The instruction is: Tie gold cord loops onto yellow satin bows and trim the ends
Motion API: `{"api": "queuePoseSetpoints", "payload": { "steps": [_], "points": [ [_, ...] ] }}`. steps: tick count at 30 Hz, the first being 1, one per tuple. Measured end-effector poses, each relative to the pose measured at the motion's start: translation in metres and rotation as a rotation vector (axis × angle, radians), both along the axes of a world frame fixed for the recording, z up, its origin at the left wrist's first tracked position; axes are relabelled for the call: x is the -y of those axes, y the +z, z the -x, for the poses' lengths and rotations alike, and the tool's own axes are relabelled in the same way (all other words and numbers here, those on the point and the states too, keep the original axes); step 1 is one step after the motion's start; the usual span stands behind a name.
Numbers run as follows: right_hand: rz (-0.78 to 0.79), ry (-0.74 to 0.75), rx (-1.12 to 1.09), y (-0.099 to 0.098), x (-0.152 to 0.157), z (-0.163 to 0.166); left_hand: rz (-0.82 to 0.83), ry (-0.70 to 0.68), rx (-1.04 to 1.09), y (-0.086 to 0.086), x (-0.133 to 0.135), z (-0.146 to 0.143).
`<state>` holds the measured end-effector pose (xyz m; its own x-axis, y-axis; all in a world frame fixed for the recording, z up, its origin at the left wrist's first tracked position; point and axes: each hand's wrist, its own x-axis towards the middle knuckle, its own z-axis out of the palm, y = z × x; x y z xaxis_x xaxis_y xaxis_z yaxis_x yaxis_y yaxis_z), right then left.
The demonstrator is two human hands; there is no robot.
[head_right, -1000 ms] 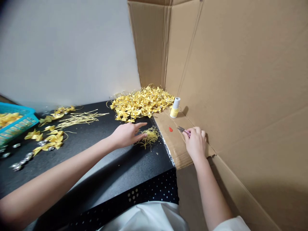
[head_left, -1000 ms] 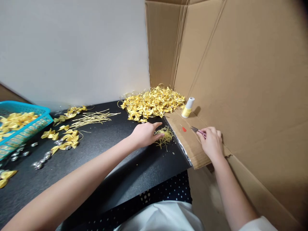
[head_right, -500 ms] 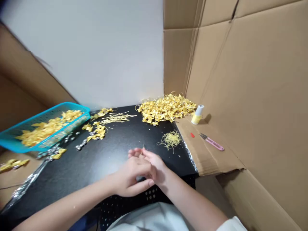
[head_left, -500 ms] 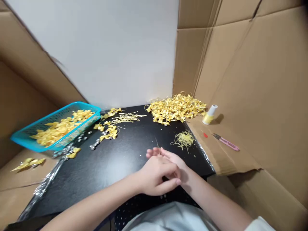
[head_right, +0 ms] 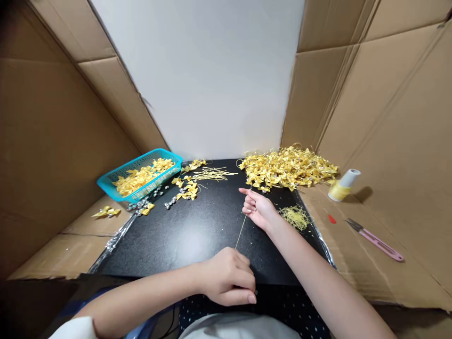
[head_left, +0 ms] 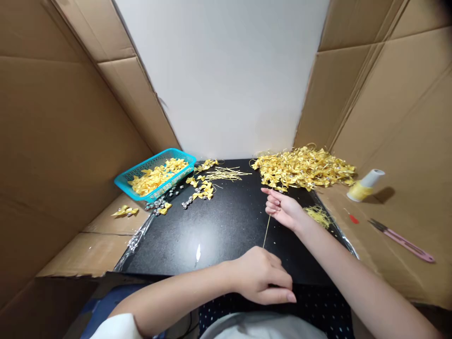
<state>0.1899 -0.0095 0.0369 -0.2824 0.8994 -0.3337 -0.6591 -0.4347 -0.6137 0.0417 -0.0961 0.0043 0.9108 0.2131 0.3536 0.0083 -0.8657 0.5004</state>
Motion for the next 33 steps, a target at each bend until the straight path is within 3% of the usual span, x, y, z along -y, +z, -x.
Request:
{"api": "queuePoseSetpoints", "payload": {
  "steps": [6, 8, 9, 11, 13, 14, 16, 21, 27, 29, 31, 33],
  "points": [
    [-0.366, -0.12, 0.363, 0.0, -0.015, -0.003, 0.066, 0.061, -0.07, 0.022, -0.007, 0.023],
    [-0.432, -0.127, 0.467, -0.004, -0.018, -0.008, 0.018, 0.167, -0.021, 0.03, -0.015, 0.043],
    [-0.456, -0.134, 0.507, -0.007, -0.018, -0.009, -0.004, 0.307, 0.015, 0.033, -0.023, 0.055],
    [-0.499, -0.15, 0.571, -0.015, -0.018, -0.01, -0.051, 0.751, 0.094, 0.034, -0.047, 0.083],
    [-0.531, -0.152, 0.62, -0.023, -0.017, -0.006, -0.102, 1.182, 0.007, 0.032, -0.077, 0.11],
    [-0.541, -0.147, 0.639, -0.027, -0.017, -0.004, -0.112, 1.341, -0.097, 0.031, -0.092, 0.121],
    [-0.554, -0.128, 0.678, -0.034, -0.016, -0.001, -0.107, 1.481, -0.256, 0.028, -0.115, 0.135],
    [-0.538, -0.128, 0.77, -0.047, -0.016, -0.002, -0.013, 1.452, -0.291, 0.026, -0.134, 0.132],
    [-0.546, -0.165, 0.759, -0.05, -0.015, -0.001, 0.16, 1.407, -0.027, 0.026, -0.126, 0.123],
    [-0.557, -0.174, 0.746, -0.047, -0.012, 0.002, 0.285, 1.348, 0.131, 0.026, -0.123, 0.113],
    [-0.568, -0.189, 0.686, -0.044, -0.008, 0.007, 0.529, 1.214, 0.341, 0.025, -0.119, 0.093],
    [-0.549, -0.171, 0.567, -0.041, -0.004, 0.01, 0.701, 1.077, 0.409, 0.023, -0.114, 0.068]
  ]
}}
